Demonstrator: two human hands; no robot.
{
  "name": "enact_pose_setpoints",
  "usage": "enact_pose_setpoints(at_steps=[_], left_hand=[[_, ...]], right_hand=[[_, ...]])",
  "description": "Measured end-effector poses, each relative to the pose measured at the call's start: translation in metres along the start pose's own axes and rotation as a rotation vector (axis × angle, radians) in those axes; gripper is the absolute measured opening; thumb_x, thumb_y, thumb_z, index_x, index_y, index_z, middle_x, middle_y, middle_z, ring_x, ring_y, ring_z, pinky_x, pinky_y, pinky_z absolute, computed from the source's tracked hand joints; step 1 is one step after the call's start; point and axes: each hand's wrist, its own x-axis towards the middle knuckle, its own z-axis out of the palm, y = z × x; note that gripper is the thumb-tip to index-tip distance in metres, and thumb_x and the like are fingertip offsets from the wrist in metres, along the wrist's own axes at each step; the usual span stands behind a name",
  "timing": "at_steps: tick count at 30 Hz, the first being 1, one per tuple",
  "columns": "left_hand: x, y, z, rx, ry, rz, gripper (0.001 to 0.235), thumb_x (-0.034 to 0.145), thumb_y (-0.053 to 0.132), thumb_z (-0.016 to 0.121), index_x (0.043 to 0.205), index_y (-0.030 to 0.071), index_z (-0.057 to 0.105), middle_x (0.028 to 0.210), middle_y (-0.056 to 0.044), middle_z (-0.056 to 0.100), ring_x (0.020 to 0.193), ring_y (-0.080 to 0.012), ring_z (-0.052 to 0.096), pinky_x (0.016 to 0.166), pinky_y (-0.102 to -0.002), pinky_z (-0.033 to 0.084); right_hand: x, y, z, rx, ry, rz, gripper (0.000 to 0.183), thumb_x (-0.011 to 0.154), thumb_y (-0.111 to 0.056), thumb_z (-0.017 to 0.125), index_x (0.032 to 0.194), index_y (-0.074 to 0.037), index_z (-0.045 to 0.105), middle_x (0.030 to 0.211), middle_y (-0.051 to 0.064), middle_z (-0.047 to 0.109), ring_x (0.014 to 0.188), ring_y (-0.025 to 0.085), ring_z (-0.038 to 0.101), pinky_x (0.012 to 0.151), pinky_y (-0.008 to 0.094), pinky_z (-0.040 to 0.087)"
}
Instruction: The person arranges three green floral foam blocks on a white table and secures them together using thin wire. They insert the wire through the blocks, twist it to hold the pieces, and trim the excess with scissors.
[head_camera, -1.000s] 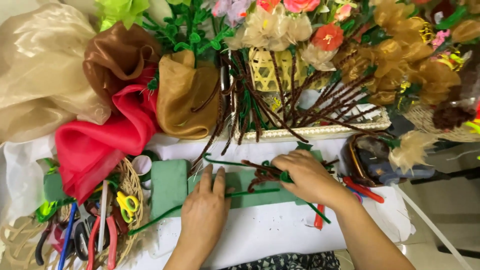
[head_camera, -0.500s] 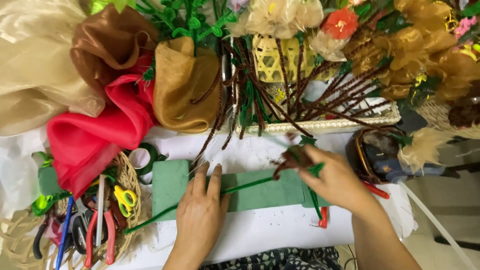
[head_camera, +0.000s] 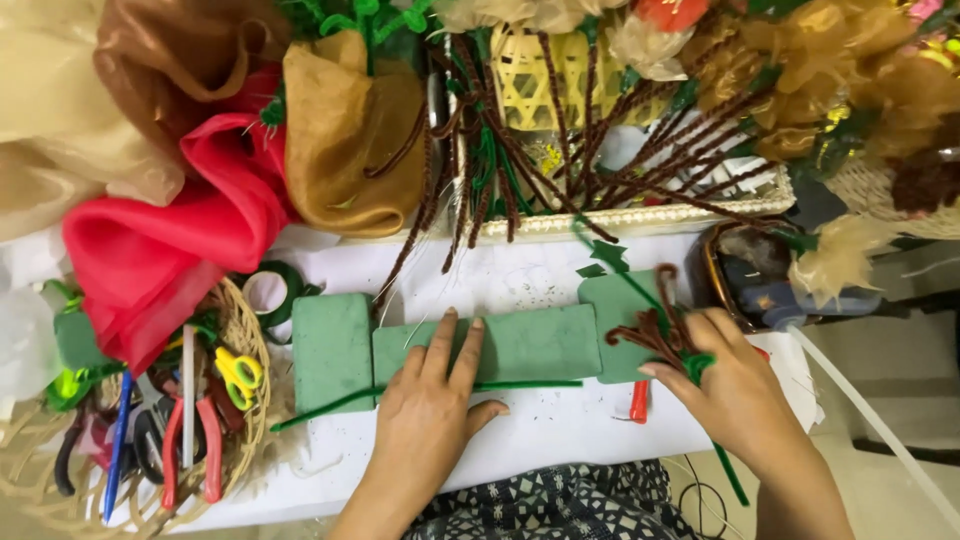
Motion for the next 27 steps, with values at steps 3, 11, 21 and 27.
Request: enact_pose_setpoints(at_steps=[3,11,21,27], left_hand=[[-0.004,0.009,0.004,0.035,0.074,-0.016,0.104,0.07,0.066,0.082,0.152,0.013,0.046,0.153,-0.016,0.048,0.096,-0.0262,0.061,0.069,-0.036,0.059],[-0.023,0.005,0.002,-0.061,0.038,-0.054,0.088,0.078,0.033,0.08,0.154,0.009,0.042,0.155,-0.019,0.043,0.094,-0.0285,0.06,0.068,-0.039,0.059],[-0.024,0.0,-0.006,-0.032,0.058,-0.071,0.079,0.084,0.035,0.076,0.153,0.016,0.044,0.151,-0.016,0.046,0.098,-0.028,0.063,0.073,-0.038,0.058],[-0.029,0.008,-0.024,0.013,0.183,0.049,0.047,0.101,0.044,0.06,0.135,0.013,0.06,0.14,-0.014,0.057,0.086,-0.0245,0.059,0.071,-0.036,0.053]], right_hand=[[-0.003,0.001,0.0,-0.03,-0.045,0.209,0.086,0.073,-0.057,0.076,0.139,-0.007,0.052,0.145,0.01,0.05,0.126,0.033,0.055,0.09,0.05,0.05],[0.001,-0.018,0.002,0.068,-0.14,0.264,0.094,0.072,-0.057,0.075,0.15,-0.015,0.045,0.153,0.01,0.048,0.136,0.034,0.051,0.103,0.047,0.046],[0.002,-0.054,-0.028,0.422,-0.155,0.466,0.068,0.078,-0.045,0.07,0.14,-0.023,0.053,0.122,0.001,0.079,0.121,0.022,0.07,0.109,0.043,0.05],[0.0,-0.061,-0.046,0.417,-0.091,0.382,0.053,0.086,-0.034,0.067,0.137,-0.021,0.061,0.119,0.0,0.08,0.115,0.02,0.072,0.103,0.038,0.051]])
